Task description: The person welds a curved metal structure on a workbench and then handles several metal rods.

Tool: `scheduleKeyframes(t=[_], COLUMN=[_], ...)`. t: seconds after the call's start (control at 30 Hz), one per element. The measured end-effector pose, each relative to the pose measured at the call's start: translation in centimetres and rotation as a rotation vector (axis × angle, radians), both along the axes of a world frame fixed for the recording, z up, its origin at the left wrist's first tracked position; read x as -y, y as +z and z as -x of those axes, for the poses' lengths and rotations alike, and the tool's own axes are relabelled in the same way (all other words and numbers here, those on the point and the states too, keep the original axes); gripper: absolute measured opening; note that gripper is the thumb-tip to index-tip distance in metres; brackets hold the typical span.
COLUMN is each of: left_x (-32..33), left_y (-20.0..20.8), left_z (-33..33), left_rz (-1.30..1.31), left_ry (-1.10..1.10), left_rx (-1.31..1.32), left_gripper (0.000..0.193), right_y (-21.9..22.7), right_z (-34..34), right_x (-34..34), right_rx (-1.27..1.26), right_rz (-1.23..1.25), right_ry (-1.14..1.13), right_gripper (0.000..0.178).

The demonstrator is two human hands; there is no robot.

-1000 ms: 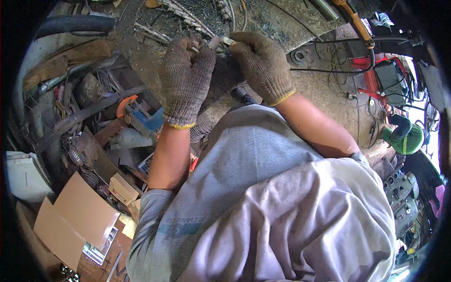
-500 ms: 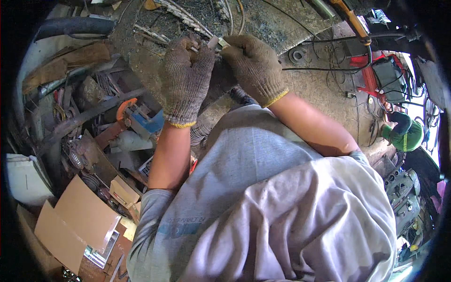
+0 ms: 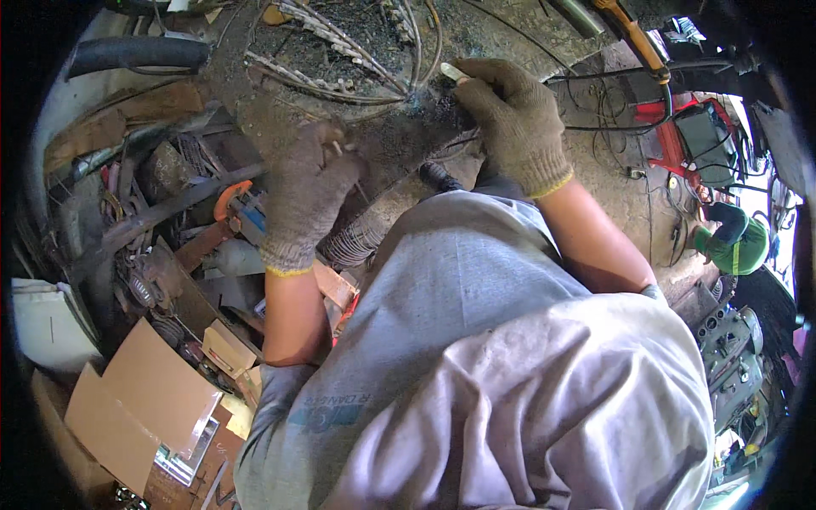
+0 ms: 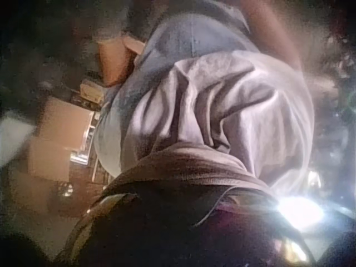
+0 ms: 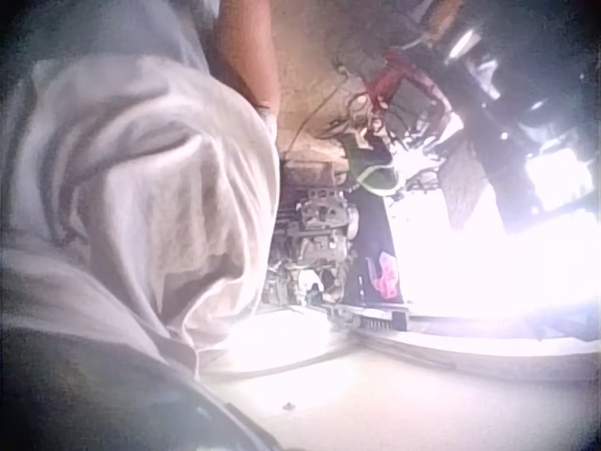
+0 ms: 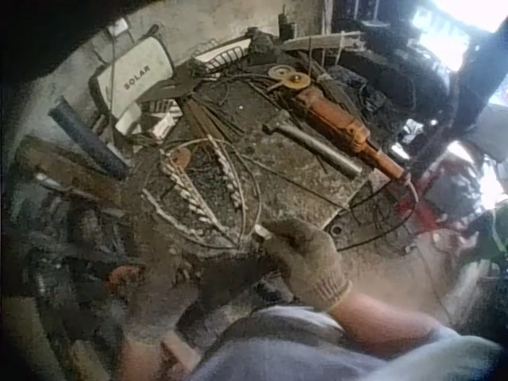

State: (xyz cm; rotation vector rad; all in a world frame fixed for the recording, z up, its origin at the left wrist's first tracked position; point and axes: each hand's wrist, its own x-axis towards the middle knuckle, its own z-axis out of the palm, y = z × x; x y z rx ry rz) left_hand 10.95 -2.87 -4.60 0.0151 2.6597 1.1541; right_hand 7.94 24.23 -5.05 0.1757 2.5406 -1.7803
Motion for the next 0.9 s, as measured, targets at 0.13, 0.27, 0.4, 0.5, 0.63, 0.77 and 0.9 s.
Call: scheduleKeyframes(t=[0.13,0.27,0.4,0.5,0.63,0.77,0.9], left_x=[-1.3,-3.4,-5.1,-8.2,-9.8,-10.5,-7.1], left_y=[-0.8,0.4,2.3,4.2,4.6,5.0,7.6], left_z=[-0.7,-1.3,-1.5,-0.8,0.5,1.6,5.3], left_rz=[0.31,0.494,0.407,-0.029,0.026,0.08,0.14], left_ry=[-0.032,0.056,0.092,0.097,0.095,0.198,0.426], left_rx=[-0.18,-0.194,-0.251,-0.415,-0.236,-0.242,-0.268], left_gripper=[0.036,0.034,0.03,0.027,0.022,0.017,0.012], right_y=[0.2,-0.2,-1.1,-0.8,-1.2,-1.0,-4.7], right_z=[0.1,0.3,2.4,4.2,6.0,8.1,9.0], right_x=[0.3,0.6,-0.4,-1.2,-1.8,-2.8,-4.0], right_rx=[-0.004,-0.095,-0.196,-0.208,0.013,-0.157,-0.146], right_rz=[-0.005,-0.019,-0.046,0.189,0.325,0.285,0.156], right_ry=[0.098,0.253,0.58,0.882,0.937,0.948,0.888], right_gripper=[0.028,0.026,0.027,0.026,0.026,0.036,0.041])
